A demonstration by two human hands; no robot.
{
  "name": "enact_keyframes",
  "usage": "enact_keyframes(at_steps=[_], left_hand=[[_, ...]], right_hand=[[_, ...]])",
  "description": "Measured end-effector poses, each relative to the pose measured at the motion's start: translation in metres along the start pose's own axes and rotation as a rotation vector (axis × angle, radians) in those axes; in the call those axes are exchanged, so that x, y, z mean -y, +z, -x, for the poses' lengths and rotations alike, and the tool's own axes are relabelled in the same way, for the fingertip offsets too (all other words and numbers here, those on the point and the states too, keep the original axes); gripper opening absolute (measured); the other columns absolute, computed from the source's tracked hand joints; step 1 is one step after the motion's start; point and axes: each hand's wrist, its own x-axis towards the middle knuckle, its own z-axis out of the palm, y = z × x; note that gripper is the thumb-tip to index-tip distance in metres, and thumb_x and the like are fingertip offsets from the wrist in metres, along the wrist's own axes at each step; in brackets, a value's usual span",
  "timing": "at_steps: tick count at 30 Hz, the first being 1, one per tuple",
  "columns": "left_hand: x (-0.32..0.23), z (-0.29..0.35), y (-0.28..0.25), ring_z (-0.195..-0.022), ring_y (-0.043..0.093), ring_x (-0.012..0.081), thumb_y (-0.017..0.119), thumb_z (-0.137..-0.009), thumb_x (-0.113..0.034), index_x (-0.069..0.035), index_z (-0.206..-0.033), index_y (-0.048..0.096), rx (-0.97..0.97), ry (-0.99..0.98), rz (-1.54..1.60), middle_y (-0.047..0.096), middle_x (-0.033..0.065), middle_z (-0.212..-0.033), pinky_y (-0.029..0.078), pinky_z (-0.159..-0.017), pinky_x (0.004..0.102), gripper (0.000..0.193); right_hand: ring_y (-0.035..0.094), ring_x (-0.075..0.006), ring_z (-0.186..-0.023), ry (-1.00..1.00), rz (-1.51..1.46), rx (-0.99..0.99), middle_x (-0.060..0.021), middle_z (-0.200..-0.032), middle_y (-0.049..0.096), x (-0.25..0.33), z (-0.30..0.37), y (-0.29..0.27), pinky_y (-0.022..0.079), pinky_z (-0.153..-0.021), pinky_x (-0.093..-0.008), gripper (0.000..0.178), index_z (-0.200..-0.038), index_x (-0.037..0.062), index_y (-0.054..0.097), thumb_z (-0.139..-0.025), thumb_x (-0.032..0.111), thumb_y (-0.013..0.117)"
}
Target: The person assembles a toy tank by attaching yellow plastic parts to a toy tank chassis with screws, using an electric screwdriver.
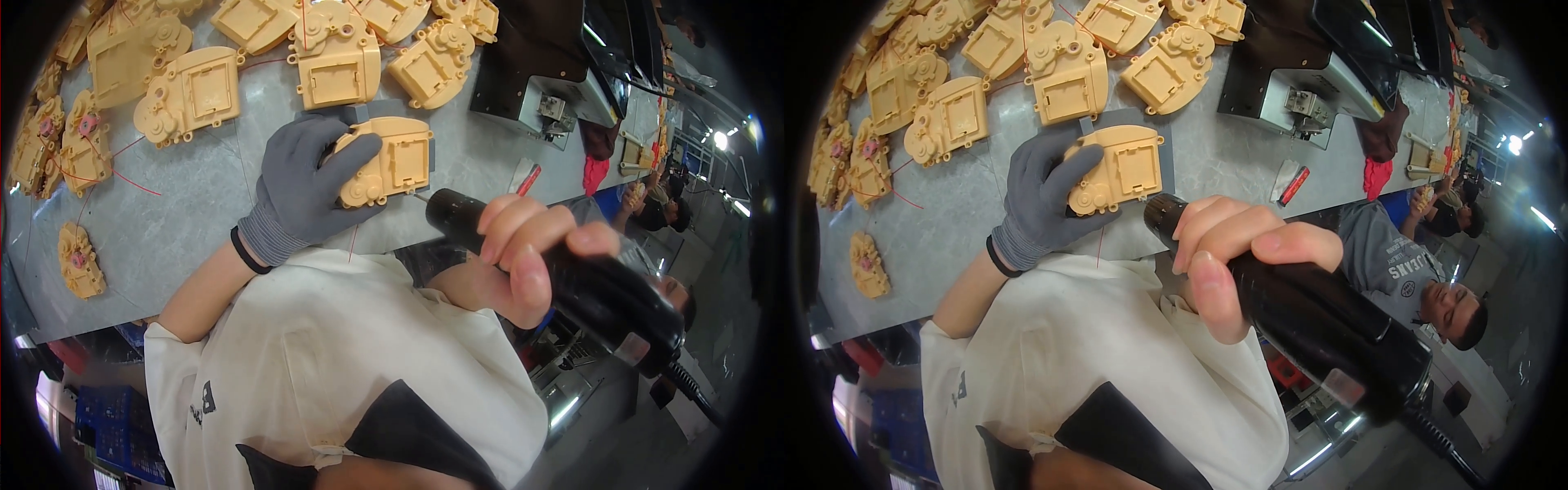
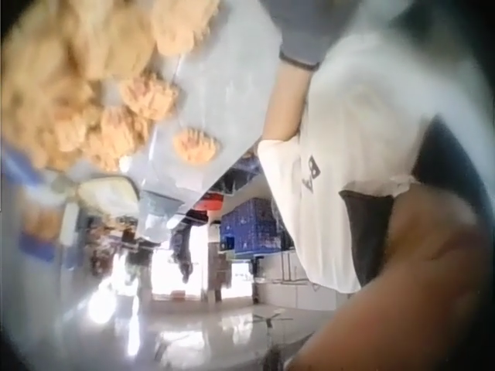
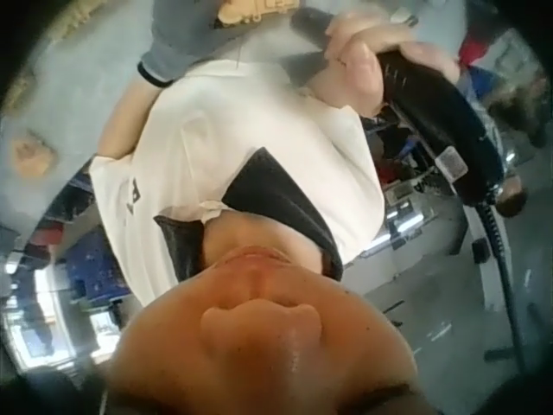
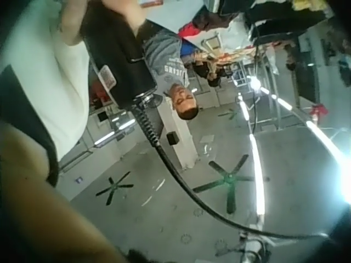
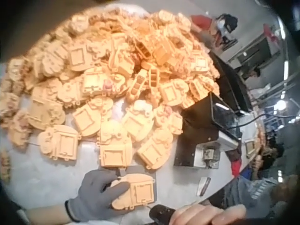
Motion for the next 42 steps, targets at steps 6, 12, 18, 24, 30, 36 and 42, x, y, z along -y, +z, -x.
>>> enact_keyframes(at_steps=[6, 12, 18, 24, 30, 36, 42], left_hand=[[0.003, -0.001, -0.002, -0.091, 0.052, 0.0303, 0.082, -0.051, -0.028, -0.011, -0.114, 0.053, 0.009, 0.026, -0.015, 0.053, 0.013, -0.102, 0.042, -0.08, 0.0411, 0.072], [-0.002, -0.001, 0.002, -0.092, 0.052, 0.0305, 0.082, -0.052, -0.029, -0.012, -0.115, 0.053, -0.009, 0.005, -0.039, 0.053, 0.0132, -0.103, 0.041, -0.08, 0.0409, 0.071], [-0.002, 0.0, 0.007, -0.092, 0.05, 0.027, 0.078, -0.055, -0.033, -0.014, -0.111, 0.056, -0.025, -0.026, -0.015, 0.052, 0.0091, -0.101, 0.039, -0.083, 0.0396, 0.063], [-0.008, -0.004, -0.006, -0.098, 0.051, 0.0304, 0.082, -0.051, -0.023, -0.007, -0.117, 0.05, 0.024, 0.037, 0.023, 0.054, 0.012, -0.107, 0.041, -0.087, 0.0395, 0.074], [0.0, 0.0, -0.009, -0.097, 0.05, 0.0281, 0.08, -0.054, -0.027, -0.007, -0.117, 0.051, -0.015, 0.004, -0.01, 0.053, 0.01, -0.104, 0.037, -0.091, 0.0408, 0.072], [-0.001, -0.002, -0.011, -0.093, 0.051, 0.0255, 0.079, -0.055, -0.031, -0.011, -0.118, 0.052, 0.029, 0.011, 0.063, 0.052, 0.0075, -0.099, 0.036, -0.091, 0.0415, 0.071], [0.005, -0.001, -0.01, -0.092, 0.051, 0.023, 0.079, -0.055, -0.033, -0.015, -0.117, 0.053, -0.035, 0.011, 0.025, 0.052, 0.0057, -0.097, 0.038, -0.088, 0.0404, 0.069]], right_hand=[[0.046, -0.0185, -0.048, -0.019, 0.201, -0.04, -0.0085, -0.064, 0.047, -0.009, -0.002, 0.019, 0.041, -0.052, -0.0348, 0.037, -0.107, 0.0055, 0.036, -0.074, 0.0, 0.052], [0.051, -0.0209, -0.051, -0.064, 0.15, -0.092, -0.0114, -0.069, 0.053, -0.013, 0.003, 0.025, 0.044, -0.05, -0.0349, 0.045, -0.101, 0.0046, 0.034, -0.069, -0.015, 0.058], [0.051, -0.0179, -0.051, -0.136, 0.034, -0.345, -0.0059, -0.064, 0.051, 0.012, 0.001, -0.04, 0.045, -0.055, -0.0362, 0.039, -0.11, 0.0047, 0.043, -0.072, 0.0, 0.054], [0.049, -0.0192, -0.049, -0.263, 0.547, -0.823, -0.0082, -0.056, 0.048, -0.007, -0.055, -0.114, 0.044, -0.058, -0.0336, 0.027, -0.097, -0.0035, 0.045, -0.071, -0.001, 0.053], [0.046, -0.0173, -0.046, -0.148, 0.267, -0.65, -0.0053, -0.058, 0.046, -0.007, -0.03, -0.074, 0.043, -0.054, -0.0322, 0.042, -0.105, 0.0033, 0.043, -0.067, -0.009, 0.053], [0.052, -0.0212, -0.051, -0.129, -0.036, 0.126, -0.0087, -0.067, 0.053, 0.018, 0.004, 0.018, 0.044, -0.049, -0.0348, 0.052, -0.113, 0.0072, 0.032, -0.071, -0.009, 0.057], [0.054, -0.0218, -0.052, -0.07, -0.016, 0.18, -0.0112, -0.07, 0.054, -0.006, 0.0, 0.031, 0.044, -0.045, -0.0334, 0.05, -0.11, 0.0072, 0.032, -0.07, -0.012, 0.055]])
